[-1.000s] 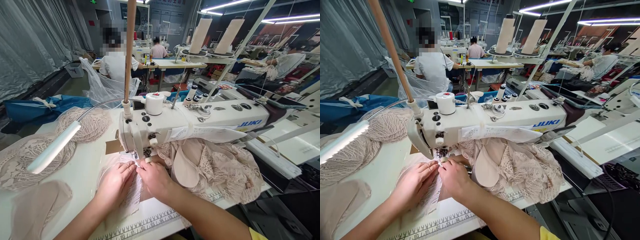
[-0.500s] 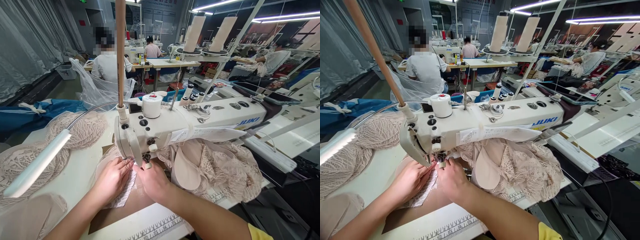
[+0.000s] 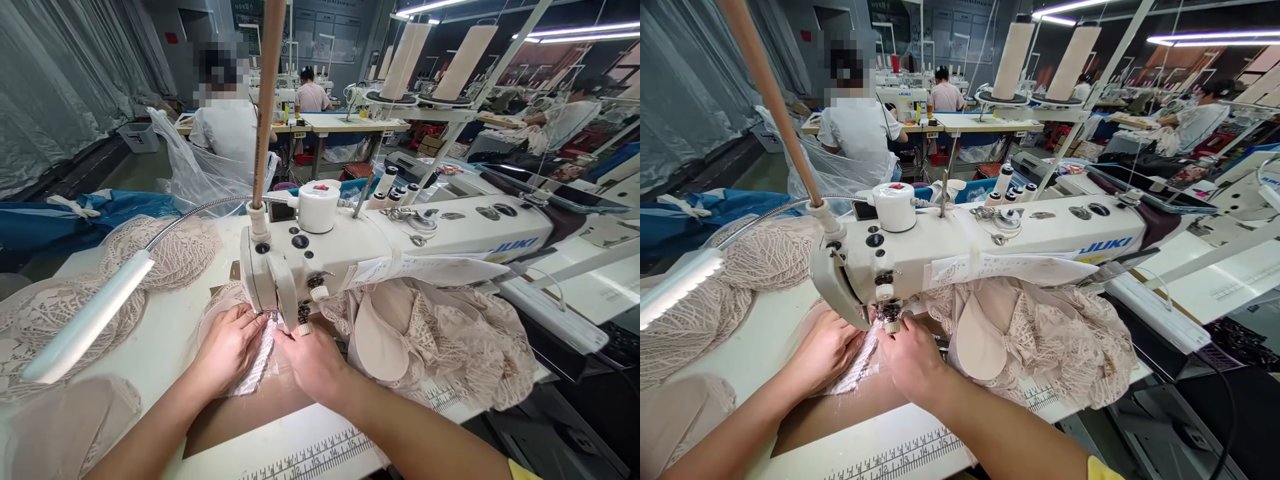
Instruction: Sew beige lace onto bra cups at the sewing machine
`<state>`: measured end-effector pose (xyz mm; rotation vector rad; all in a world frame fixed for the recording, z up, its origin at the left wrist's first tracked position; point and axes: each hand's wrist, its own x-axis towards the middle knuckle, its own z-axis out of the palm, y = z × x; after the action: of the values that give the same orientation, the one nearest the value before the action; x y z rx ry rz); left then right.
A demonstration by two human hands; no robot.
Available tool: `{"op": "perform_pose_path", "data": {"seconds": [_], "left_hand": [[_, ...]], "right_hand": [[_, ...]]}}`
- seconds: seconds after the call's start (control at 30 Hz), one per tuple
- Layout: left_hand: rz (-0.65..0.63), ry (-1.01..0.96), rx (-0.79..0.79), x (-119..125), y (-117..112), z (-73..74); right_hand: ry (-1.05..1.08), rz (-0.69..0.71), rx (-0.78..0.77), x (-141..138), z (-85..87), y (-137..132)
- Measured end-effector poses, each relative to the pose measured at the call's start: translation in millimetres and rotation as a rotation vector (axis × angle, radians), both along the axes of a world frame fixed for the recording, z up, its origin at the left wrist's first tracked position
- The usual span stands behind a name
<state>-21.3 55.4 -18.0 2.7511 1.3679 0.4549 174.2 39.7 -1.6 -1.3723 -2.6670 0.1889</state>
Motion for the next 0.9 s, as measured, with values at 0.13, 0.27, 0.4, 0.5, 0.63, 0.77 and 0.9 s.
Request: {"op": "perform_pose_path", "data": {"seconds": [0.13,0.27,0.4,0.5,0.63,0.77,0.9], "left_hand": [[0.081,0.026,0.003,1,-5,1.1],[0.125,0.061,-0.049,1,-8,0.2],[0.235,0.066,-0.071,0,-16,2.5],[0.322,0.062,-0.075,-6,-37,11.3],[0.442,0.050,-0.025,-35,-90,20.4],[0.686,0.040,0.139,-94,-147,14.0],[1.021,-0.053,0.089,-146,-184,6.4]], "right_hand": [[0.050,0.018,0.029,3,-10.3,1],[0.112,0.032,0.102,3,-17.3,1],[0.149,0.048,0.144,4,-20.9,0],[0.162,0.064,0.156,5,-23.3,0],[0.174,0.085,0.148,7,-25.9,1],[0.179,0.088,0.144,8,-29.3,1],[0.277,0.115,0.113,9,-26.0,2]]}}
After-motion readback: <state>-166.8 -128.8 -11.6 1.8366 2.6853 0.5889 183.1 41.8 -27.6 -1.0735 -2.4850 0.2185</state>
